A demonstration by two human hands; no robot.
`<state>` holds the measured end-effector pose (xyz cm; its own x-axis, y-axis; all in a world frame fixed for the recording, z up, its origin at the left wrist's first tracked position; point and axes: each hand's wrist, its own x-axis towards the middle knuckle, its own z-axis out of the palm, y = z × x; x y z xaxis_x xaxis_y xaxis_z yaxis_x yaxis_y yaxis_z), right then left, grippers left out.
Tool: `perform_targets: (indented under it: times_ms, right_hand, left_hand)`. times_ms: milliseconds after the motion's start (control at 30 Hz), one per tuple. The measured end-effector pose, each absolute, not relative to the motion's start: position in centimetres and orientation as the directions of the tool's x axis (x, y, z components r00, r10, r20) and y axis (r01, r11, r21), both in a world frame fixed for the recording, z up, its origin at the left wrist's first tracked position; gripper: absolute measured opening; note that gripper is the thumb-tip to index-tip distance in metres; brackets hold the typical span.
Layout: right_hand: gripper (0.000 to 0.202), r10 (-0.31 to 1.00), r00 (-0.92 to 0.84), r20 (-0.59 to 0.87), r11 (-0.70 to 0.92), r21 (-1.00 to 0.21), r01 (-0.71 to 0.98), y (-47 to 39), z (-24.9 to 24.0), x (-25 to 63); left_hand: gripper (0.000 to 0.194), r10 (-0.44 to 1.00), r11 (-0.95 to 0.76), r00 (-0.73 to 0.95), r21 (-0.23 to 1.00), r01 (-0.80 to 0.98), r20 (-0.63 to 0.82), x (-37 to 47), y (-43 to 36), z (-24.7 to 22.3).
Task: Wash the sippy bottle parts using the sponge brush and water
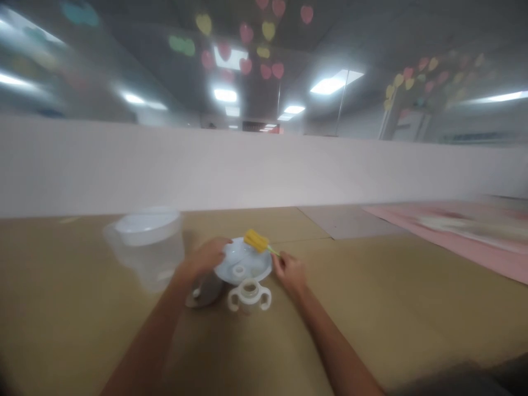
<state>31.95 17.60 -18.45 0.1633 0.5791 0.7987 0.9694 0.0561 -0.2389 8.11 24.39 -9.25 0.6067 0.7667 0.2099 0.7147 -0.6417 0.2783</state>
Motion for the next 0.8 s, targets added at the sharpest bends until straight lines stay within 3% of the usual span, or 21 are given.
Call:
perform_targets:
  times_ms: [100,300,500,800]
  right_hand:
    - [0.051,0.562,0.169,0.81,0.049,-0.237,0.97,17.5,-18.4,32.0]
    - [0.051,0.587,0.168,0.792,0.047,-0.241,0.969,17.7,-18.6,32.1]
    - [0.048,0.587,0.159,0.794,0.055,-0.235,0.97,18.0,-18.6,32.1]
    - [0.045,0.56,0.119,0.82,0.098,-0.208,0.973,17.7,-18.3,31.6]
  left_hand:
    - [0.038,0.644,-0.726,0.757,0.401,0.558,0.113,10.5,23.0,-9.2]
    - [0.032,0.602,-0.747,0.791,0.427,0.509,0.109,12.9,23.0,-11.6]
    - [0.029,0.655,-0.724,0.735,0.424,0.544,0.176,13.6,23.9,-12.4]
    - [0.026,0.74,-0.643,0.657,0.439,0.628,0.143,14.3,24.3,-13.9]
